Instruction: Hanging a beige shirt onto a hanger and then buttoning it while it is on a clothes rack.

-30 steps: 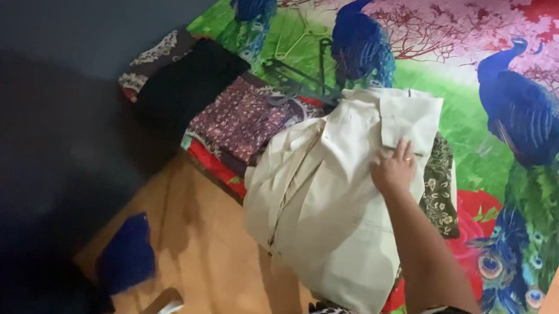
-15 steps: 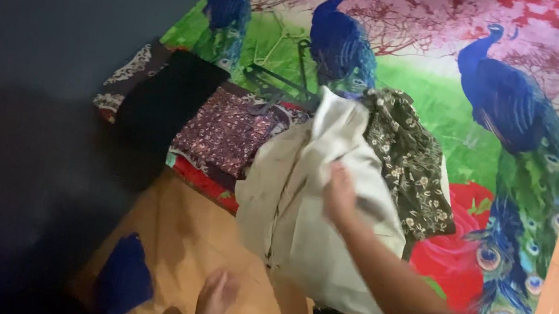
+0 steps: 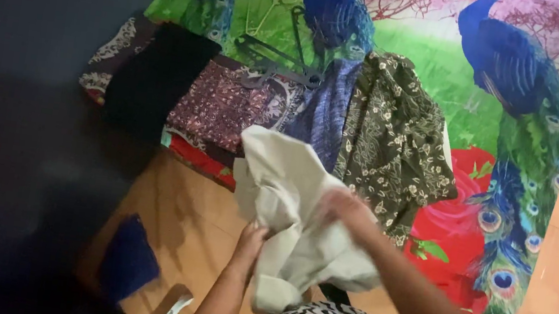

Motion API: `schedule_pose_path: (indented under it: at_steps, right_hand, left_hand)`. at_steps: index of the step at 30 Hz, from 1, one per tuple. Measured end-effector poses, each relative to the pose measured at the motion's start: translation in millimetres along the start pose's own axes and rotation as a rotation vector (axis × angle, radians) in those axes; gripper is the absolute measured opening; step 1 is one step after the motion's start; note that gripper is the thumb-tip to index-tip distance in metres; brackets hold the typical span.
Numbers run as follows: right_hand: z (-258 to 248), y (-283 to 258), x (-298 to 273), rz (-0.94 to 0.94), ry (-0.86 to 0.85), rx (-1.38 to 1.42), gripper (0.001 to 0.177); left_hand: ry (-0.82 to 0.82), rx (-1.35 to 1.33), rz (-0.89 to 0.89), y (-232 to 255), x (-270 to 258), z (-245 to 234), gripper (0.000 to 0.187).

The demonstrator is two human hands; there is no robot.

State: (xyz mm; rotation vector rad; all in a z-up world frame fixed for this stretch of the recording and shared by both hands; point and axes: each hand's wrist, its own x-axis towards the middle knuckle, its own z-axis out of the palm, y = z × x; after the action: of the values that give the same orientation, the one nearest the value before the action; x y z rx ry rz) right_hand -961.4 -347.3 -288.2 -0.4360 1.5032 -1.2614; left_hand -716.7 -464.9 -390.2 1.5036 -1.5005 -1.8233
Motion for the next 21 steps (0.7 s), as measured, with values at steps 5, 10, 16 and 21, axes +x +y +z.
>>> schedule_pose_path:
  at_steps: [5, 10, 16, 21]
  right_hand:
    - [-135, 114, 118, -0.568, 1.031, -0.173, 0.046]
    - [-56, 66, 100, 0.095, 0.853, 0.218, 0.104]
    - [-32, 64, 184, -0.151, 0.698, -0.348, 0.061]
    - [18, 43, 209, -0.49, 0.622, -0.502, 0.042]
  left_hand:
    - [0.111, -0.488, -0.253, -121, 51, -72, 0.057]
    - [0.225, -0.374, 0.122, -184, -11, -172, 0.005]
    - [0.394, -0.345, -0.073, -204, -14, -198, 0.065]
    - [0.326, -0.431, 0.19, -140, -98, -152, 0.033]
